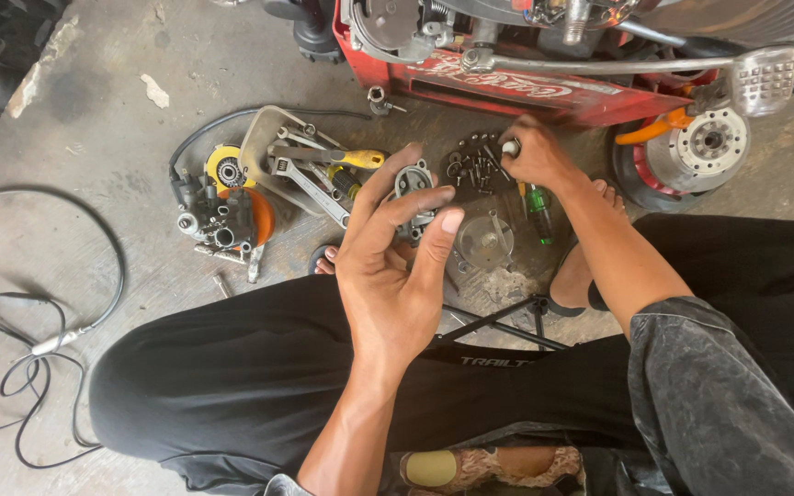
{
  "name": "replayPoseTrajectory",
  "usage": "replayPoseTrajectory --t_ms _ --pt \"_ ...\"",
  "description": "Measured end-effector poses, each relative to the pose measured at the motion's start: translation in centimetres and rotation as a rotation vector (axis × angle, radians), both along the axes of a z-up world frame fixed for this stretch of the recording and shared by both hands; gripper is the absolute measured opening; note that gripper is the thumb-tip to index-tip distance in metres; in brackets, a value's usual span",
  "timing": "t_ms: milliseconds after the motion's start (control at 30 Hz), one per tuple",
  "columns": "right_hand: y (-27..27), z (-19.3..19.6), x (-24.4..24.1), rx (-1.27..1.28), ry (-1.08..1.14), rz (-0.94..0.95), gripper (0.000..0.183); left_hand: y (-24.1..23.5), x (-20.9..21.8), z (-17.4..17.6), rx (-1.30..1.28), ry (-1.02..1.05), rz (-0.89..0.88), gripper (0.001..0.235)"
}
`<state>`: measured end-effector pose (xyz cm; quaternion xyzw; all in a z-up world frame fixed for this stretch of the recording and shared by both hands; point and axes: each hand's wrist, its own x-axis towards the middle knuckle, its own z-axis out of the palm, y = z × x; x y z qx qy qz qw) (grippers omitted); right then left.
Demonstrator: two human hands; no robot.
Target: The person sits on the floor and disassembles a carburetor. They use a screwdriver to remove a white float and a small metal pin from the carburetor body. The person then places the removed parts on the floor among other tools and parts.
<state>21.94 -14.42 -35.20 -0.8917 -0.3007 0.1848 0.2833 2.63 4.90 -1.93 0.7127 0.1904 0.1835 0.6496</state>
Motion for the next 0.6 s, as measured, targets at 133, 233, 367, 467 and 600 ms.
replayPoseTrajectory --t_ms 133,233,367,467,600 --pt "0.1 -0.2 -0.5 -0.024 -0.005 -0.008 0.025 0.0 0.1 0.0 0.016 0.009 0.011 0.016" --pt "0.4 0.2 -0.8 -0.055 -0.039 0.032 0.026 -0.1 0.1 -0.1 0.006 0.009 0.014 0.017" --pt "0.5 0.0 -0.8 -0.048 -0.032 0.081 0.030 -0.2 0.2 -0.1 -0.038 0.020 0.025 0.016" --pt "0.3 -0.1 -0.9 -0.059 -0.011 0.082 0.034 -0.3 0.3 -0.3 -0.073 -0.008 0.019 0.017" --pt "0.4 -0.2 -1.2 -0.127 0.008 0.071 0.039 -0.3 0.4 -0.4 -0.107 -0.027 0.019 0.016"
